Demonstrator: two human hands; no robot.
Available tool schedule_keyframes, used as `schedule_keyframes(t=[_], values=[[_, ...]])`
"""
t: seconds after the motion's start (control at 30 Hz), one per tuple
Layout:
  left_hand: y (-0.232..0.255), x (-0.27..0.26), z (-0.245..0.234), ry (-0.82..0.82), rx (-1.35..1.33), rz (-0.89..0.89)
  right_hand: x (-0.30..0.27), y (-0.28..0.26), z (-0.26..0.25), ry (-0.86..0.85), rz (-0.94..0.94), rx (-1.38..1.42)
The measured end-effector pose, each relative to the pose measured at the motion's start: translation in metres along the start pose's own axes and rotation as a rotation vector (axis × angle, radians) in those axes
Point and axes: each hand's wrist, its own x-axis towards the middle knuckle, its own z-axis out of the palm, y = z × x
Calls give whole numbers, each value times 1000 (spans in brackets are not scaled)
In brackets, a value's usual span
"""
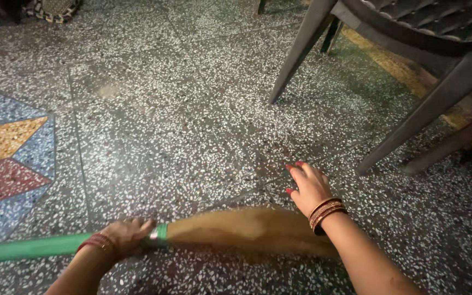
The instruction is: The person sweeps the floor using a broom, moving dirt and debris from underneath chairs and along the edges of the room.
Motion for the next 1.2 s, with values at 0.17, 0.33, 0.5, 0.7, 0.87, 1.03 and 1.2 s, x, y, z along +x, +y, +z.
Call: schedule_keyframes(t=[0.17,0.33,0.5,0.7,0.87,1.03,1.2], values=[[3,-18,-39,-331,-58,-217,-1,-2,1,83,-74,74],[0,-8,-86,15,-533,-666,-4,-19,3,-41,37,120],[16,11,-140,79,-597,-656,-14,-27,14,-84,-30,140],[84,33,-150,-51,-353,-286,-27,-36,29,-135,-143,157],[135,40,-153,-153,-227,120,-32,-45,35,-166,-166,234],[127,55,-152,-140,-195,-75,-40,-51,40,-185,-186,280],[93,74,-154,-84,-326,-343,-49,-54,40,-269,-147,338]])
